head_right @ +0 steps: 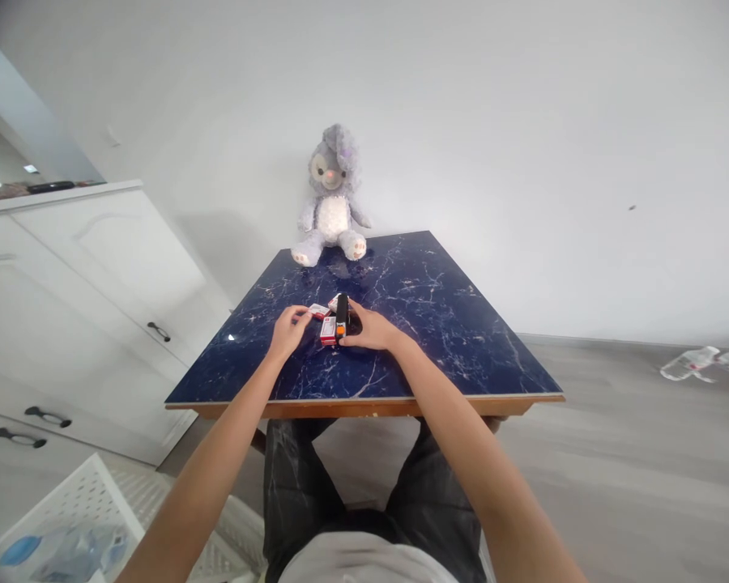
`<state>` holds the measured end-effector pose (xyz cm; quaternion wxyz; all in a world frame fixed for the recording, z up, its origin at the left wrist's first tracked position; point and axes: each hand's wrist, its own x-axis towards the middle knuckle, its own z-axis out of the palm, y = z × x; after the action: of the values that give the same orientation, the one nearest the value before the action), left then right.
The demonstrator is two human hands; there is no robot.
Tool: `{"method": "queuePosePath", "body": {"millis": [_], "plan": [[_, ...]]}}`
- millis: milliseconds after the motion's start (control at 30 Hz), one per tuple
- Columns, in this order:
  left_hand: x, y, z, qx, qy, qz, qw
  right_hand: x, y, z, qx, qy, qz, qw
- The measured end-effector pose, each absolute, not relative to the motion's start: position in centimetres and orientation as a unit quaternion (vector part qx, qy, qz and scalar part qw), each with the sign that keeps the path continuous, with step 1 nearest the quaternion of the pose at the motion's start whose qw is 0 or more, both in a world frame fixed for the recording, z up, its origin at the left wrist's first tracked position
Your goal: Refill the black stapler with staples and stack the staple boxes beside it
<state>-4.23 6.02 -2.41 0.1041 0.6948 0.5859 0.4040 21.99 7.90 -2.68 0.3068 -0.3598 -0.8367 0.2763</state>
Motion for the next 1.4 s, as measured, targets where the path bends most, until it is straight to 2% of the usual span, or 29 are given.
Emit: {"method": "queuePosePath", "body": {"millis": [100, 233, 400, 467, 533, 633, 733, 900, 1400], "plan": [[-4.3, 7.9, -2.6, 0.679, 0.637, 0.364, 0.032, 22.0, 7.8, -2.6, -0.361, -0.835, 0.278, 0.308], [-4.2, 9.5, -3.0, 0.72, 0.636, 0.277, 0.014, 22.1, 7.9, -2.8, -0.374, -0.827, 0.287, 0.306], [-4.2, 9.1, -2.7, 0.686, 0.64, 0.345, -0.02, 22.1, 8.1, -2.9, -0.372, -0.831, 0.283, 0.3], [-4.1, 8.5, -2.3, 0.68, 0.609, 0.407, 0.011, 22.1, 8.2, -2.9, -0.374, -0.832, 0.281, 0.299], [-3.9, 7.8, -1.9, 0.714, 0.54, 0.434, 0.101, 22.1, 8.2, -2.8, -0.373, -0.832, 0.285, 0.295], [-3.5, 6.7, -1.5, 0.779, 0.442, 0.376, 0.238, 22.1, 8.1, -2.6, -0.369, -0.834, 0.287, 0.293], [-3.2, 6.1, -1.4, 0.786, 0.423, 0.35, 0.285, 22.1, 8.0, -2.6, -0.369, -0.833, 0.288, 0.294], [-3.2, 6.1, -1.6, 0.8, 0.452, 0.287, 0.271, 22.0, 8.1, -2.6, -0.368, -0.832, 0.289, 0.297], [-2.9, 6.1, -2.1, 0.79, 0.488, 0.288, 0.233, 22.1, 8.0, -2.4, -0.365, -0.836, 0.282, 0.297]]}}
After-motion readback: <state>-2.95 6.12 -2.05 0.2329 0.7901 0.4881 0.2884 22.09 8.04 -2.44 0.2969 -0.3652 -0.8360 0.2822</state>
